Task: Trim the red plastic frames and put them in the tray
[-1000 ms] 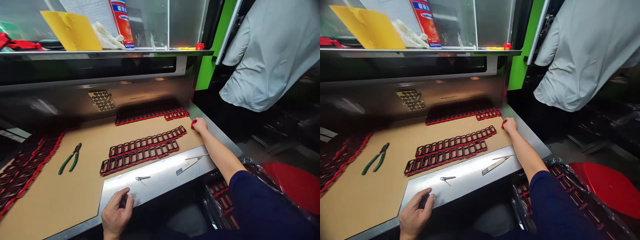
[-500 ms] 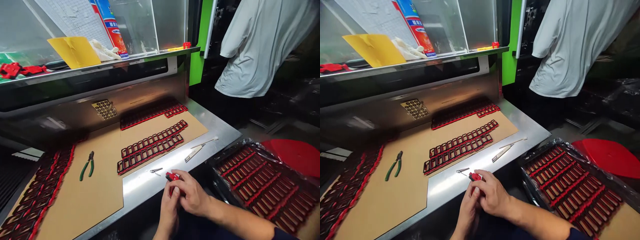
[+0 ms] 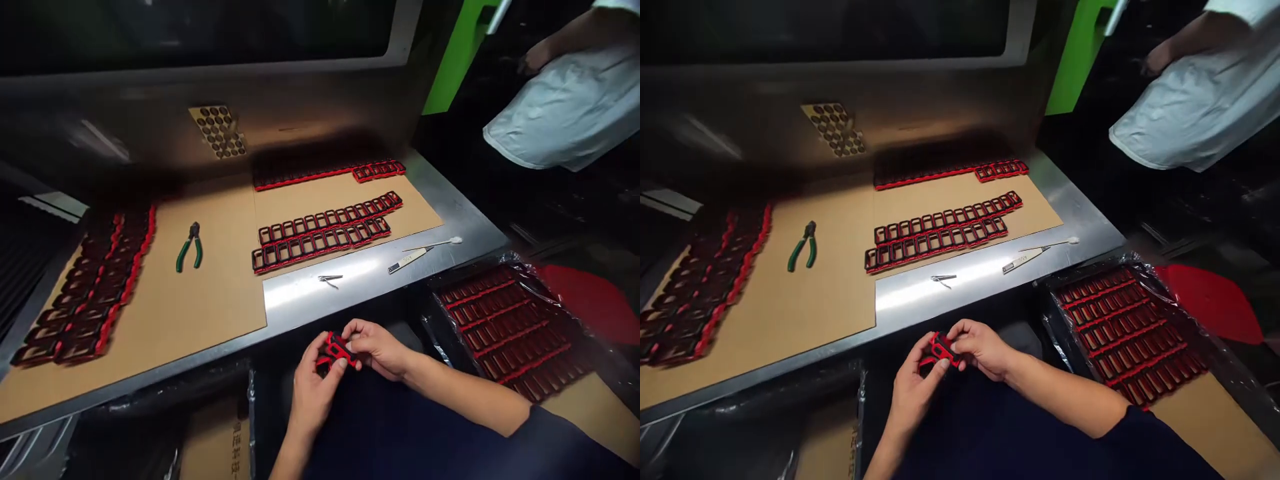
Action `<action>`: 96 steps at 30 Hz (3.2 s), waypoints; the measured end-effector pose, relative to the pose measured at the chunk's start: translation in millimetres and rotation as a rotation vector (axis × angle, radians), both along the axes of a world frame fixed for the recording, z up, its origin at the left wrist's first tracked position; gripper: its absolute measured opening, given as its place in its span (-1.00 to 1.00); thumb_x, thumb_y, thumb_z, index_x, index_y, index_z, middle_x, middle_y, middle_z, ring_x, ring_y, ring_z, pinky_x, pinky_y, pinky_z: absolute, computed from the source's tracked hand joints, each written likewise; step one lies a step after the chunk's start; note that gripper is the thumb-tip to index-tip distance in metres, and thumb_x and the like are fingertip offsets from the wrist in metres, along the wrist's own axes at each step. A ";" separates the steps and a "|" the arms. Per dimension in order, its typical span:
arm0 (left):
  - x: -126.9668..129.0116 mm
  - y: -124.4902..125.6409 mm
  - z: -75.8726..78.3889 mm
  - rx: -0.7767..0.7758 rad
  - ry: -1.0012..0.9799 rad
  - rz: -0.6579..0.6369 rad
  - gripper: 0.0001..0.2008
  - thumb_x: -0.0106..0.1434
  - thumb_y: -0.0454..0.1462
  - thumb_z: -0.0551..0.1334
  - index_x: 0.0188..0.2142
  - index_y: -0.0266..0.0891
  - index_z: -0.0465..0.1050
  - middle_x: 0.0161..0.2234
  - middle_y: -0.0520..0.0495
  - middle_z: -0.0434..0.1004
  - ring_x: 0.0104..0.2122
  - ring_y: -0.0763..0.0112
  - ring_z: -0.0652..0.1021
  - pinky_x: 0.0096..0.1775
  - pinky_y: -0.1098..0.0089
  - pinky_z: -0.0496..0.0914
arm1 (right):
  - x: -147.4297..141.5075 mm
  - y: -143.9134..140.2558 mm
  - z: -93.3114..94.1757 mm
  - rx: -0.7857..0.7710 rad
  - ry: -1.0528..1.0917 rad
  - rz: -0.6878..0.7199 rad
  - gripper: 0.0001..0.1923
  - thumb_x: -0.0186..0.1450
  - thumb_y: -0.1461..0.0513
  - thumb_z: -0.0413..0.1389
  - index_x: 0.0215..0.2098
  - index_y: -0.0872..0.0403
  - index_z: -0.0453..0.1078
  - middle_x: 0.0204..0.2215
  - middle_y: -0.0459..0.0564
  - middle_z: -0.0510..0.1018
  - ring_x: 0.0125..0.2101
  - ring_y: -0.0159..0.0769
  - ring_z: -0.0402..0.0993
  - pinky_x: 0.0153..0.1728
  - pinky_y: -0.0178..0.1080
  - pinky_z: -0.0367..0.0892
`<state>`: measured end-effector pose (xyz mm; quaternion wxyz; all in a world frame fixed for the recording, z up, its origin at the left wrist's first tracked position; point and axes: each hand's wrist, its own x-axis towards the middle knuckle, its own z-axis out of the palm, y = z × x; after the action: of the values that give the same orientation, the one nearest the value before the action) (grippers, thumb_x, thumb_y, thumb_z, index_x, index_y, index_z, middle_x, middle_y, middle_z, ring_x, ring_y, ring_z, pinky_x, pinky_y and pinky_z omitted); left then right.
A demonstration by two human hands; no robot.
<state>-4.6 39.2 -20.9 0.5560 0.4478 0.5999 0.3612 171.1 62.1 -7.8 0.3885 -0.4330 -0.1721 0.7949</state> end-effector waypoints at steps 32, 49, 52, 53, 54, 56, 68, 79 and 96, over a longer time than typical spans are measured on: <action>-0.9 -7.6 20.8 0.229 0.003 -0.312 -0.23 0.10 0.03 0.45 0.24 -0.14 0.36 0.11 -0.22 0.53 0.03 0.12 0.59 0.11 0.14 0.47 | 45.7 -25.3 9.7 0.575 -0.379 0.340 -0.58 0.22 -0.07 0.34 -0.21 0.09 0.60 -0.35 -0.02 0.64 -0.35 -0.27 0.54 -0.25 -0.26 0.42; 8.4 -2.8 55.4 0.505 0.174 -0.507 -0.86 0.32 -0.19 0.31 -0.23 -0.22 0.57 -0.40 -0.03 0.57 -0.42 0.45 0.55 -0.37 0.46 0.45 | 23.0 -4.4 11.8 0.210 -0.020 0.131 -0.52 0.28 -0.10 0.21 -0.16 0.15 0.60 -0.54 -0.12 0.47 -0.53 -0.43 0.36 -0.48 -0.38 0.30; 7.8 -3.4 54.4 0.565 0.206 -0.519 -0.96 0.30 -0.29 0.33 -0.26 -0.21 0.54 -0.38 -0.02 0.59 -0.39 0.45 0.57 -0.33 0.48 0.46 | 22.0 -5.1 12.3 0.221 -0.018 0.125 -0.51 0.28 -0.10 0.22 -0.12 0.14 0.59 -0.50 -0.12 0.49 -0.50 -0.44 0.40 -0.46 -0.39 0.31; 7.5 -3.5 53.6 0.569 0.214 -0.519 -0.96 0.30 -0.30 0.33 -0.25 -0.21 0.54 -0.38 -0.02 0.59 -0.38 0.45 0.58 -0.32 0.48 0.47 | 22.2 -5.2 12.8 0.233 -0.028 0.123 -0.50 0.28 -0.11 0.23 -0.11 0.14 0.58 -0.49 -0.12 0.49 -0.50 -0.44 0.40 -0.47 -0.40 0.31; 7.2 -3.7 52.7 0.570 0.220 -0.522 -0.96 0.30 -0.30 0.32 -0.25 -0.21 0.54 -0.37 -0.02 0.60 -0.37 0.44 0.58 -0.31 0.47 0.47 | 22.4 -5.2 13.6 0.249 -0.042 0.121 -0.49 0.27 -0.12 0.24 -0.10 0.13 0.58 -0.49 -0.12 0.48 -0.50 -0.45 0.39 -0.47 -0.40 0.30; 6.6 -4.0 51.0 0.558 0.228 -0.532 -0.95 0.31 -0.29 0.31 -0.23 -0.20 0.54 -0.35 -0.04 0.61 -0.34 0.41 0.60 -0.29 0.44 0.49 | 22.9 -4.9 15.8 0.278 -0.078 0.113 -0.48 0.26 -0.13 0.26 -0.10 0.13 0.57 -0.50 -0.14 0.47 -0.51 -0.46 0.36 -0.47 -0.39 0.29; 5.2 -4.4 44.6 0.506 0.181 -0.545 -0.78 0.33 -0.12 0.28 -0.32 -0.22 0.51 -0.37 -0.07 0.58 -0.37 0.39 0.56 -0.34 0.42 0.47 | 27.9 -11.1 18.4 0.331 -0.244 0.124 -0.47 0.27 -0.12 0.27 -0.02 0.10 0.51 -0.36 -0.07 0.58 -0.39 -0.40 0.48 -0.31 -0.32 0.40; 8.2 -5.8 35.4 0.567 0.410 -0.617 -0.90 0.33 -0.24 0.26 -0.26 -0.23 0.50 -0.31 -0.08 0.55 -0.38 0.42 0.57 -0.36 0.46 0.46 | 47.2 -13.4 27.2 0.064 -0.118 0.243 -0.28 0.17 -0.32 0.18 -0.30 0.20 0.53 -0.69 -0.13 0.44 -0.71 -0.49 0.28 -0.66 -0.42 0.18; 4.5 -2.8 42.2 0.504 0.297 -0.538 -0.74 0.21 -0.32 0.23 -0.08 -0.24 0.48 0.01 -0.25 0.49 -0.06 0.21 0.60 -0.12 0.27 0.56 | 45.8 -28.7 35.4 0.576 -0.384 0.354 -0.81 0.25 0.16 0.34 -0.32 0.14 0.57 -0.54 -0.12 0.52 -0.54 -0.46 0.38 -0.48 -0.39 0.31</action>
<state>-0.1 36.4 21.3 0.4107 0.7586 0.4278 0.2699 216.9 33.4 27.6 0.3119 -0.4107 -0.5296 0.6734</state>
